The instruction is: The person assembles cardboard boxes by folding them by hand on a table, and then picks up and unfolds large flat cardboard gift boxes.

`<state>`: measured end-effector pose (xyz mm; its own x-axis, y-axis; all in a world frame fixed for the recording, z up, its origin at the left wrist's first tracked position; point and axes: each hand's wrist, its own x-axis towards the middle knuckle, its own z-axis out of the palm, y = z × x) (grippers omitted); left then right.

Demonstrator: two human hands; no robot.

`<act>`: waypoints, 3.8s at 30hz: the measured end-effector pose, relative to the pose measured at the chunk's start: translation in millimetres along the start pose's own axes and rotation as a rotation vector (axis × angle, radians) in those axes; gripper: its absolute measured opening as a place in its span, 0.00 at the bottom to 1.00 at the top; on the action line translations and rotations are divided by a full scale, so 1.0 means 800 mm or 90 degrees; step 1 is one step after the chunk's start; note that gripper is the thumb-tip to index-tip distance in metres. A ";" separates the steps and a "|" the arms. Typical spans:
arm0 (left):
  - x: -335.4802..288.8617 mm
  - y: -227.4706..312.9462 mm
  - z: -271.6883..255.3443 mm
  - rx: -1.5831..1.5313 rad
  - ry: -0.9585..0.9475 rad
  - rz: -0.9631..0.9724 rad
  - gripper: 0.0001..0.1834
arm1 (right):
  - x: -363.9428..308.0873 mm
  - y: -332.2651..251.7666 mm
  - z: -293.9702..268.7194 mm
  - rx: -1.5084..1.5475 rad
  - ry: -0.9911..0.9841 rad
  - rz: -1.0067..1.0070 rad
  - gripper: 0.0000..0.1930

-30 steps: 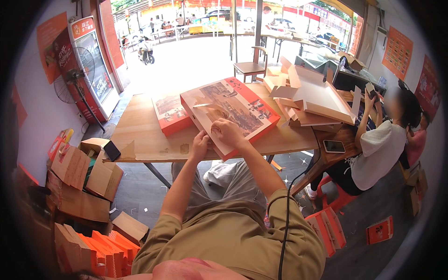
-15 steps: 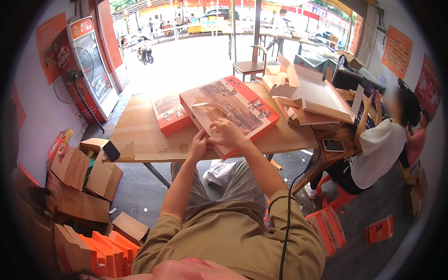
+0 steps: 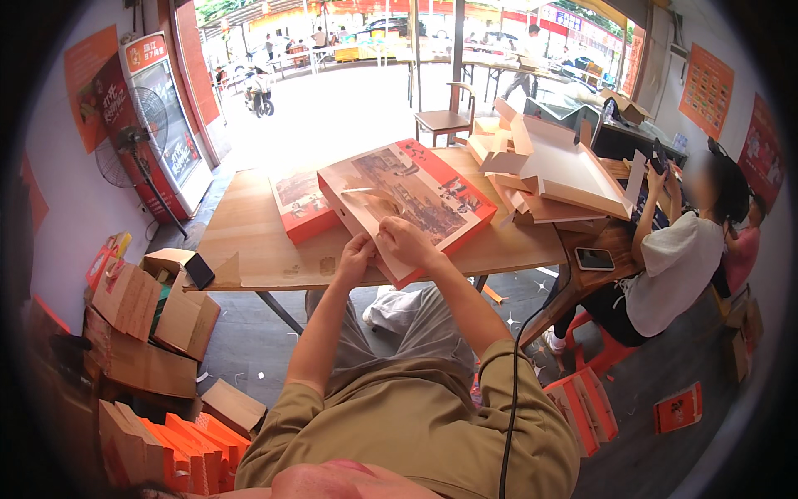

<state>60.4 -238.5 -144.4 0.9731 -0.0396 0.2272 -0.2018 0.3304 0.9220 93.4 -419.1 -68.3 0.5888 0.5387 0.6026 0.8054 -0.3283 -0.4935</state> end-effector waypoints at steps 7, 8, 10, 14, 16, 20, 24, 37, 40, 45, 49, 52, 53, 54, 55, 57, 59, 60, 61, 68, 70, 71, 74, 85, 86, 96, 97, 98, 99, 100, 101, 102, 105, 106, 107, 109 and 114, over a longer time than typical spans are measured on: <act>0.005 -0.009 -0.004 0.056 0.033 0.011 0.09 | -0.005 -0.011 0.001 -0.022 0.000 -0.001 0.08; 0.004 -0.007 -0.004 0.040 0.017 0.031 0.10 | -0.005 -0.012 0.001 -0.028 0.009 -0.013 0.08; 0.002 -0.003 -0.001 0.025 0.023 -0.005 0.10 | -0.006 -0.013 0.001 -0.031 0.029 -0.043 0.08; -0.003 0.008 0.005 -0.027 0.012 -0.033 0.10 | -0.008 -0.010 0.001 -0.033 0.021 -0.031 0.07; -0.004 0.010 0.006 -0.030 0.017 -0.046 0.10 | -0.009 -0.009 0.004 -0.026 0.026 -0.033 0.07; -0.003 0.006 0.004 0.059 0.010 0.053 0.09 | -0.009 -0.008 0.006 -0.043 0.054 -0.058 0.06; -0.002 -0.003 0.003 0.103 0.039 0.094 0.08 | -0.012 -0.013 0.000 -0.063 0.014 -0.026 0.07; 0.003 -0.012 -0.010 0.130 0.010 0.057 0.10 | -0.023 -0.019 0.006 -0.076 0.021 0.004 0.07; 0.001 -0.006 -0.005 0.097 0.014 0.035 0.09 | -0.023 -0.019 0.008 -0.016 0.055 0.010 0.07; 0.000 0.000 -0.003 0.117 0.031 0.062 0.08 | -0.016 -0.020 0.007 -0.059 0.077 -0.034 0.08; -0.003 0.003 0.000 0.071 0.034 0.061 0.10 | -0.016 -0.020 0.007 0.009 0.124 0.059 0.07; -0.005 0.006 -0.004 -0.116 -0.008 -0.003 0.13 | -0.015 -0.018 0.007 0.001 0.091 0.120 0.07; -0.005 0.006 -0.004 -0.100 -0.004 -0.002 0.14 | -0.015 -0.018 0.007 0.018 0.126 0.076 0.06; -0.005 0.006 -0.004 -0.084 0.005 -0.001 0.15 | -0.015 -0.018 0.006 0.045 0.163 0.042 0.05; -0.005 0.005 -0.004 -0.062 0.022 -0.004 0.15 | -0.015 -0.018 0.005 0.086 0.196 0.019 0.05; -0.003 0.002 -0.001 0.048 0.043 0.049 0.14 | -0.020 -0.022 0.000 0.092 0.163 0.039 0.05; -0.003 0.001 0.001 0.100 0.055 0.068 0.14 | -0.031 -0.030 -0.006 0.089 0.114 0.077 0.05; -0.003 0.001 0.001 0.095 0.052 0.064 0.14 | -0.037 -0.035 -0.009 0.077 0.084 0.097 0.05; -0.004 0.001 0.002 0.085 0.045 0.051 0.14 | -0.043 -0.041 -0.011 0.065 0.057 0.115 0.04; -0.010 0.010 0.005 0.112 -0.037 0.039 0.11 | -0.061 -0.070 -0.001 -0.293 0.016 0.057 0.16; -0.010 0.008 0.006 0.099 -0.042 0.056 0.10 | -0.063 -0.066 -0.005 -0.351 0.004 0.088 0.16; -0.009 0.007 0.006 0.118 -0.028 0.055 0.10 | -0.063 -0.062 -0.006 -0.383 -0.005 0.102 0.16; -0.006 0.004 0.002 0.130 0.006 0.047 0.09 | -0.063 -0.047 -0.015 -0.417 -0.049 0.125 0.12; 0.006 0.007 0.011 0.001 0.266 0.031 0.07 | -0.123 0.028 -0.093 -0.205 0.101 -0.079 0.12; 0.005 0.007 0.012 -0.001 0.271 0.024 0.06 | -0.128 0.031 -0.102 -0.195 0.104 -0.072 0.12; 0.008 0.002 0.019 0.148 0.244 0.011 0.09 | -0.121 0.026 -0.124 -0.290 0.163 0.026 0.09; 0.007 0.002 0.018 0.146 0.236 0.004 0.09 | -0.111 0.023 -0.115 -0.288 0.183 0.021 0.08; 0.007 0.002 0.016 0.146 0.230 -0.015 0.09 | -0.101 0.020 -0.106 -0.285 0.204 0.016 0.08; 0.005 0.003 0.013 0.153 0.195 -0.005 0.09 | -0.090 0.016 -0.097 -0.280 0.240 -0.006 0.08; 0.004 0.004 0.010 0.161 0.162 -0.007 0.08 | -0.079 0.011 -0.088 -0.191 0.191 0.049 0.10; 0.001 0.006 0.006 0.172 0.132 -0.015 0.08 | -0.069 0.005 -0.077 -0.170 0.142 0.076 0.11; -0.001 0.007 0.004 0.170 0.112 -0.010 0.08 | -0.059 -0.001 -0.065 -0.147 0.110 0.089 0.12; -0.007 0.011 -0.001 0.136 0.075 -0.003 0.09 | -0.027 -0.015 -0.036 -0.127 0.086 0.032 0.14; -0.007 0.012 -0.002 0.103 0.074 0.005 0.09 | -0.019 -0.018 -0.028 -0.130 0.090 -0.004 0.14; -0.007 0.013 -0.002 0.069 0.074 0.013 0.10 | -0.013 -0.019 -0.023 -0.139 0.076 0.007 0.14; -0.007 0.014 -0.001 0.056 0.094 0.007 0.11 | -0.003 -0.017 -0.014 -0.155 0.042 0.036 0.14; -0.008 0.010 -0.001 0.103 0.069 0.009 0.12 | -0.002 -0.004 -0.003 -0.180 0.048 0.032 0.09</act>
<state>53.0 -234.6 -138.6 0.9747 0.0690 0.2126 -0.2216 0.1745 0.9594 90.3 -420.9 -66.1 0.6229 0.4608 0.6322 0.7563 -0.5613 -0.3360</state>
